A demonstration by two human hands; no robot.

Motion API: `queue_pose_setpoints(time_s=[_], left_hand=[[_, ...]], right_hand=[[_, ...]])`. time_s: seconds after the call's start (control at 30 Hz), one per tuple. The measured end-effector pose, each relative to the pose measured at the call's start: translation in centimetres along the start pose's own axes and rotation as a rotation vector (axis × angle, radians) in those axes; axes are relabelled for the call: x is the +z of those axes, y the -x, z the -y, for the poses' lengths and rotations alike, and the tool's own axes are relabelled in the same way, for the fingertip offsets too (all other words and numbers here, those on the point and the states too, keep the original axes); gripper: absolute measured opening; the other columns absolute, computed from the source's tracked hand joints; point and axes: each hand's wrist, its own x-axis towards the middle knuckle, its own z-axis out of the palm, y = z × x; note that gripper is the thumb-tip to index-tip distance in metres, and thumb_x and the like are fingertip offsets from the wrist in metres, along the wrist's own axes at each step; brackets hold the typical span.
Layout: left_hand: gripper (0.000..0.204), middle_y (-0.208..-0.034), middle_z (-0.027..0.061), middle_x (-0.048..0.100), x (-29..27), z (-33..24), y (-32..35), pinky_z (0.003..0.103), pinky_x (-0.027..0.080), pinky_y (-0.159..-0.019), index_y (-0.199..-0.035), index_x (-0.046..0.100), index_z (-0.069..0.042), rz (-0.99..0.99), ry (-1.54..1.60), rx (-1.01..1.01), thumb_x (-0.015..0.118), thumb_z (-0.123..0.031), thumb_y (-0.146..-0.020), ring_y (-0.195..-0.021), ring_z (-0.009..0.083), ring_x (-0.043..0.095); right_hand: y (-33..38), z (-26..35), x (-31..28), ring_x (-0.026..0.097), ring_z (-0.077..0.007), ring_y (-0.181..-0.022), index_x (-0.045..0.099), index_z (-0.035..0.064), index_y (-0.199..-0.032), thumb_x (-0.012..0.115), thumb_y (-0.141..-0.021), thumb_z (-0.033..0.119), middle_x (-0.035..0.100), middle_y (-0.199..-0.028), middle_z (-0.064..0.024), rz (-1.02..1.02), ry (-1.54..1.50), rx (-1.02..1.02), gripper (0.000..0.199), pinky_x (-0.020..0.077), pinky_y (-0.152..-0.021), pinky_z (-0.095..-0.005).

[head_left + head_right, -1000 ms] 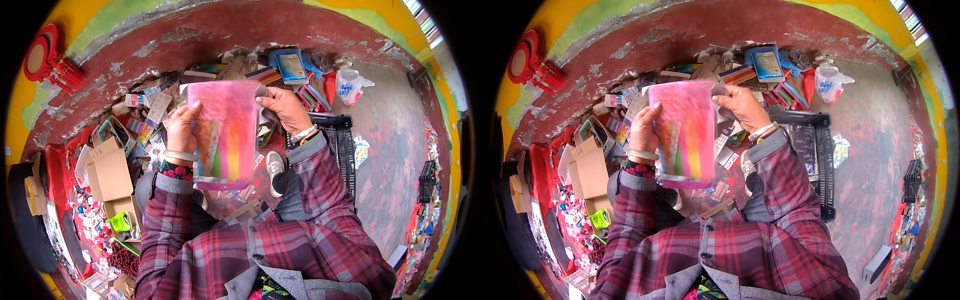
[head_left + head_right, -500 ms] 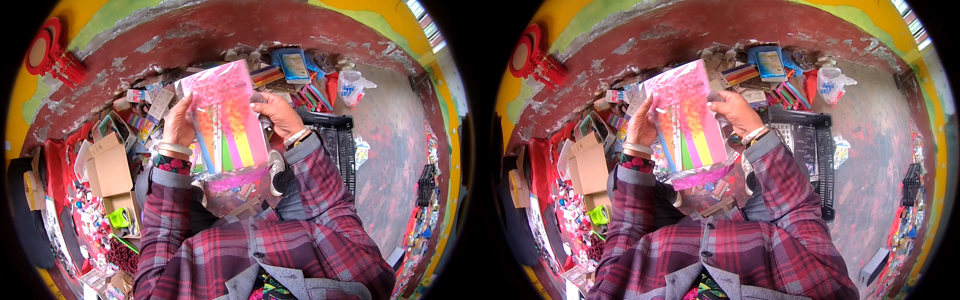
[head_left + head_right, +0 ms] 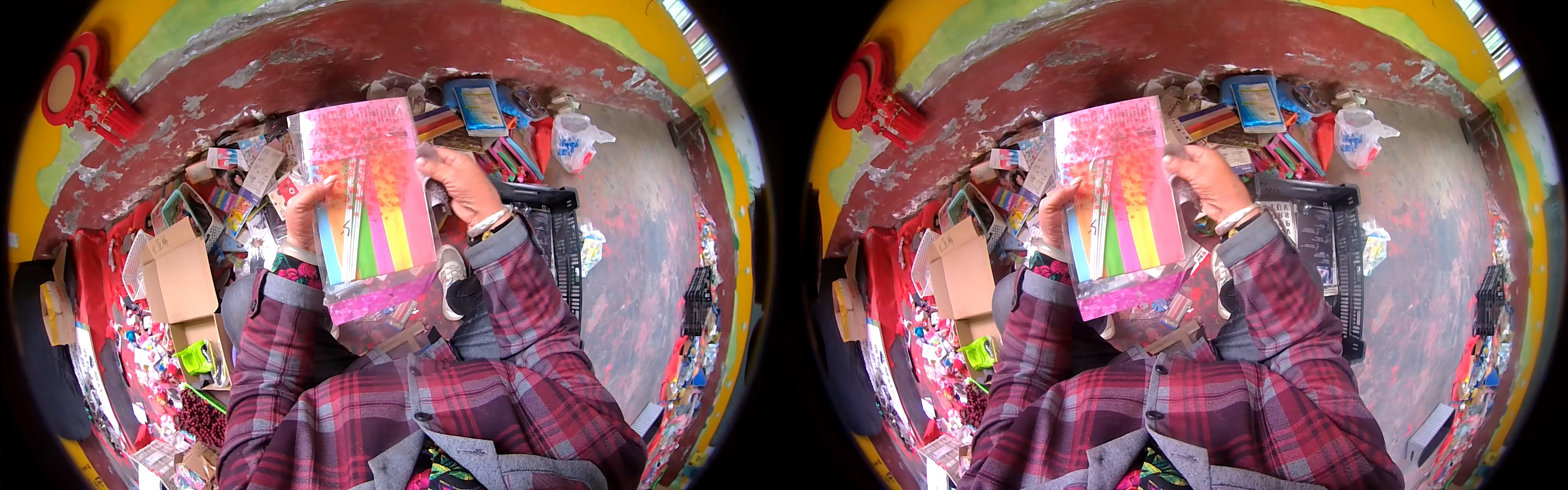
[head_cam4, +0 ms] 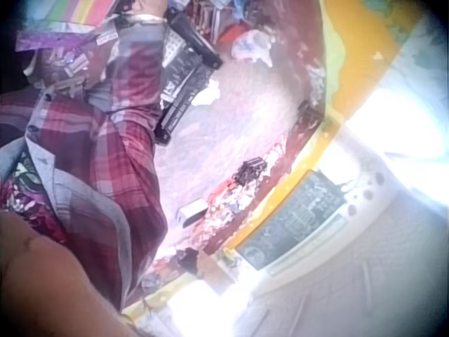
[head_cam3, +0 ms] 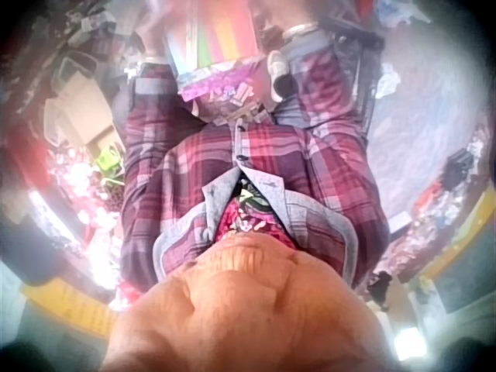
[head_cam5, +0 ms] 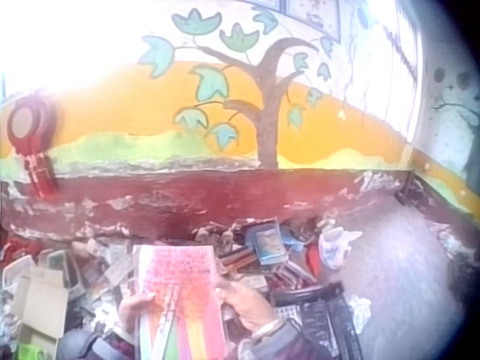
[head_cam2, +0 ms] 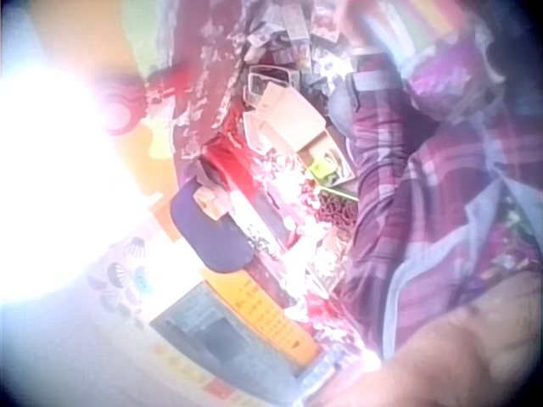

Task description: The person sits on the floor and wipes various tattoo sticker sheets with a cloth. They pick up individual sheets, wipe both sides, and place them into a black plastic crate. The person handles multiple sheets one by one, cleaning them before stacking them in the crate.

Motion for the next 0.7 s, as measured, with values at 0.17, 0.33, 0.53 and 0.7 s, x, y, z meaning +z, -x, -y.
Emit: queue_pose_setpoints(time_s=[0.17,0.33,0.53,0.7], left_hand=[[0.016,-0.086,0.0150,0.066,1.0,-0.8,0.8,0.036,0.054,-0.069,-0.091,0.061,0.002,0.077,0.060,-0.021,0.055,-0.009,-0.082,-0.075,0.0252,0.065],[0.019,-0.090,0.0128,0.066,-0.7,0.5,-0.8,0.036,0.053,-0.072,-0.093,0.061,0.001,0.019,-0.031,0.024,0.057,-0.014,-0.083,-0.077,0.0244,0.065],[0.030,-0.104,0.0117,0.063,-0.5,2.7,-1.5,0.038,0.049,-0.084,-0.109,0.057,-0.002,0.140,0.105,-0.095,0.050,-0.024,-0.090,-0.092,0.0247,0.062],[0.031,-0.109,0.0115,0.062,0.1,3.9,-1.0,0.034,0.046,-0.090,-0.112,0.056,-0.001,0.018,-0.297,0.132,0.044,-0.023,-0.094,-0.099,0.0211,0.059]], right_hand=[[1.1,3.9,-1.1,0.058,-0.0072,-0.075,0.062,0.0016,-0.100,0.057,-0.091,0.017,0.063,-0.087,-0.0013,-0.258,0.110,-0.395,0.019,0.0468,-0.069,-0.0227],[3.2,6.4,1.8,0.055,-0.0158,-0.101,0.056,0.0005,-0.113,0.051,-0.094,0.021,0.060,-0.106,-0.0076,-0.167,0.024,-0.577,0.029,0.0420,-0.091,-0.0312],[5.0,6.4,7.0,0.052,-0.0226,-0.109,0.045,-0.0037,-0.124,0.043,-0.095,0.024,0.055,-0.116,-0.0124,0.043,-0.051,-0.562,0.040,0.0385,-0.097,-0.0353],[0.9,1.5,4.1,0.053,-0.0133,-0.102,0.046,0.0018,-0.125,0.052,-0.094,0.017,0.057,-0.110,-0.0069,-0.105,-0.037,-0.390,0.035,0.0385,-0.091,-0.0251]])
